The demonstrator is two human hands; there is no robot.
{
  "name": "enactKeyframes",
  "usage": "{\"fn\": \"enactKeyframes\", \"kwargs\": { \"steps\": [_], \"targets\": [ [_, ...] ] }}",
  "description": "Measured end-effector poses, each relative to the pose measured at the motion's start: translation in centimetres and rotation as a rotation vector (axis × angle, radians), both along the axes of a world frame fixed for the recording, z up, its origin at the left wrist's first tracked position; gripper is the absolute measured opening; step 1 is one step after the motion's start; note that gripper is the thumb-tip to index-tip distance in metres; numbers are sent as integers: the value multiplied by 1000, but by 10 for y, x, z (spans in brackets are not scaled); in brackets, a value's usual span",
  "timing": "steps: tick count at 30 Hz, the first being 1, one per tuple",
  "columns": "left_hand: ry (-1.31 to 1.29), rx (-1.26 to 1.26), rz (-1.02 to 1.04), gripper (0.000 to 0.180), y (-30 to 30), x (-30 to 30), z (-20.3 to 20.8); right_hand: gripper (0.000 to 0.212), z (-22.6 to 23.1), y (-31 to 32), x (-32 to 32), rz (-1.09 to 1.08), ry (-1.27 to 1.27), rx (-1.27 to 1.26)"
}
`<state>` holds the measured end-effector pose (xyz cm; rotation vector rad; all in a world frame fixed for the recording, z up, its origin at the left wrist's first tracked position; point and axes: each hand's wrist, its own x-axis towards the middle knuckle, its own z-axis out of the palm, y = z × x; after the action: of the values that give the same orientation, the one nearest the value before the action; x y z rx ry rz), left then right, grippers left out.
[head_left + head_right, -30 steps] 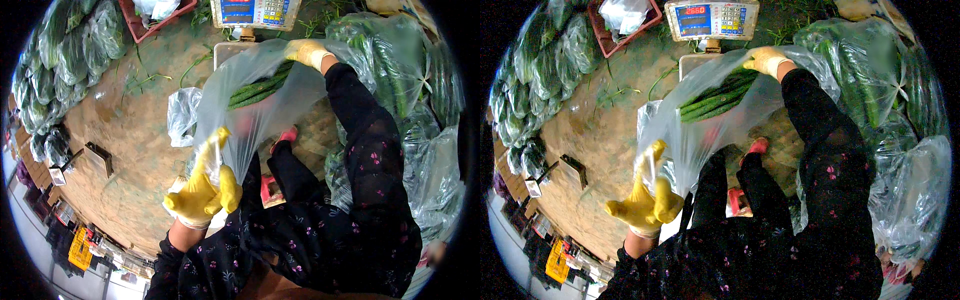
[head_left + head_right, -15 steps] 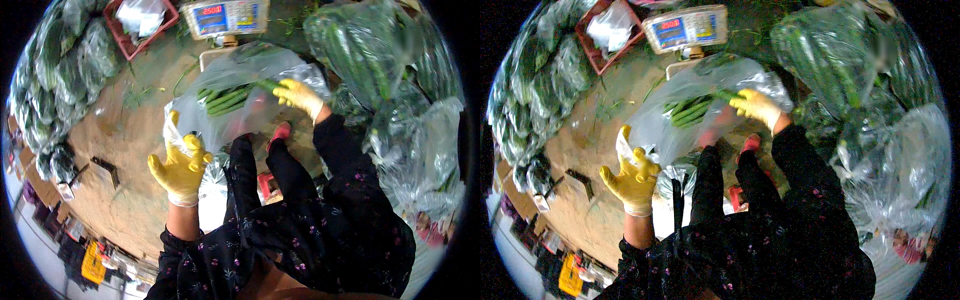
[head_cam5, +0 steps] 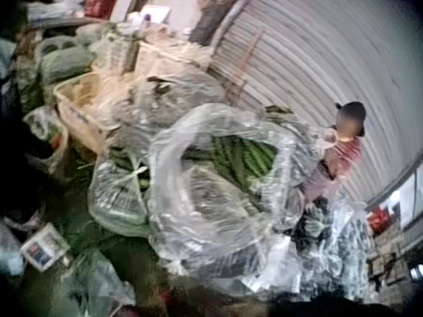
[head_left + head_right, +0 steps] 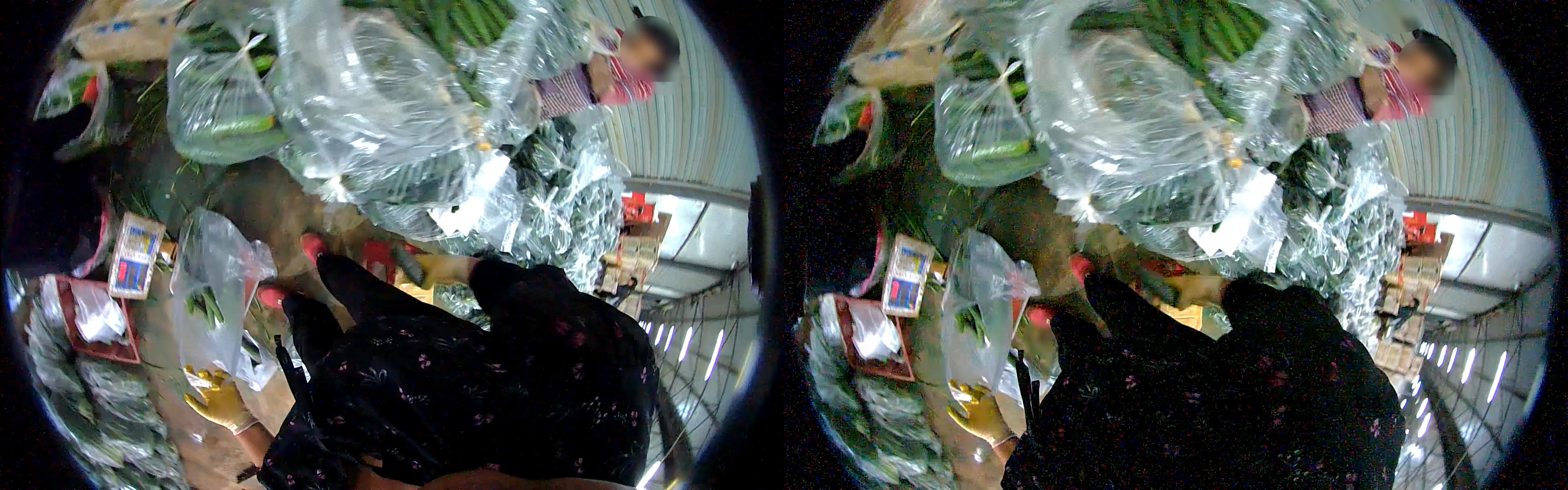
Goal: The person sorts and packs cucumbers into plastic bags, weighing them on a scale and tying the bags shut.
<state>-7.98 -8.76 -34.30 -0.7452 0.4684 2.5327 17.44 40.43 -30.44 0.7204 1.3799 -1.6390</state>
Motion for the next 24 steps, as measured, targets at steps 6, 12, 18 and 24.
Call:
{"fn": "enactKeyframes", "kwargs": {
  "steps": [6,12,18,24],
  "targets": [
    [-128,-186,-39,45,4,-8,-5,40,61,37,123,-1120,-10,-73],
    [-186,-344,-71,40,4,-9,-14,38,55,100,75,-1269,-42,186],
    [-159,-491,-53,36,12,-5,-22,36,4,168,59,-544,84,1175],
    [-142,-492,-42,38,32,2,-1,25,172,170,-67,-387,470,978]
  ]
}}
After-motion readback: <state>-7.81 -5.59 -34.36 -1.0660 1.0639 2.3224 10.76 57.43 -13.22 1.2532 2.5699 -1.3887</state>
